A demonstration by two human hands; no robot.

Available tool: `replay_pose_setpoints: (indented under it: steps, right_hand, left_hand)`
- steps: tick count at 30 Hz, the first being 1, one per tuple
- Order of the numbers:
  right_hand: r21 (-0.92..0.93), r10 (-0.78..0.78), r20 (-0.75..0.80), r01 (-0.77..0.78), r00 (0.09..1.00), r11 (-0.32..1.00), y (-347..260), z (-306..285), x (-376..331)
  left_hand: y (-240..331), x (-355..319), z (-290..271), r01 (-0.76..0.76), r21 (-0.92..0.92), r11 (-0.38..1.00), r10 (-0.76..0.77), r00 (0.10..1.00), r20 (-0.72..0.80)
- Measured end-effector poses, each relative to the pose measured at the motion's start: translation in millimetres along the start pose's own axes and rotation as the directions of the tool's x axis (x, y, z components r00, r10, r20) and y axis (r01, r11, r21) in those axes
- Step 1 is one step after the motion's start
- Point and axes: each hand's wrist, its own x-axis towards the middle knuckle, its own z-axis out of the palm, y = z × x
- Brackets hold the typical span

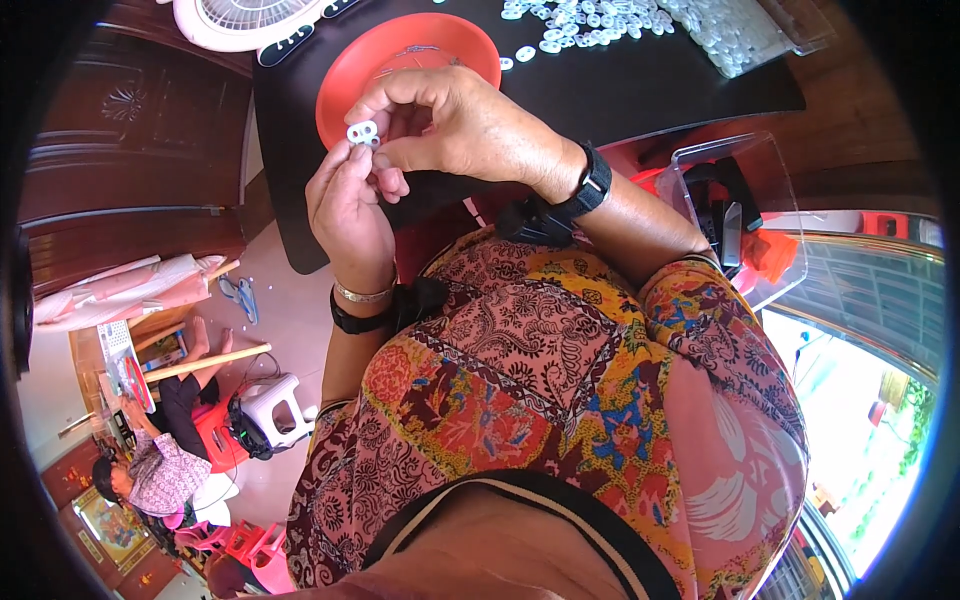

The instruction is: Sorting and inspecting small white plastic components on a table.

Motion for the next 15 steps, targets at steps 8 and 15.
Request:
replay_pose_setpoints:
  steps: [8, 15]
  right_hand:
    - [-0.309, -0.029, -0.007, 0.026, 1.0, 0.951, -6.1, -3.1, -1.3]
    - [-0.32, -0.157, 0.046, 0.164, 0.986, 0.933, -3.6, -7.7, 1.4]
  left_hand:
    - [-1.0, -0.3, 0.9, 0.005, -0.024, 1.0, -0.005, 1.0, 0.01]
    - [2.2, 4.1, 1.3, -0.004, 0.055, 0.998, 0.004, 1.0, -0.005]
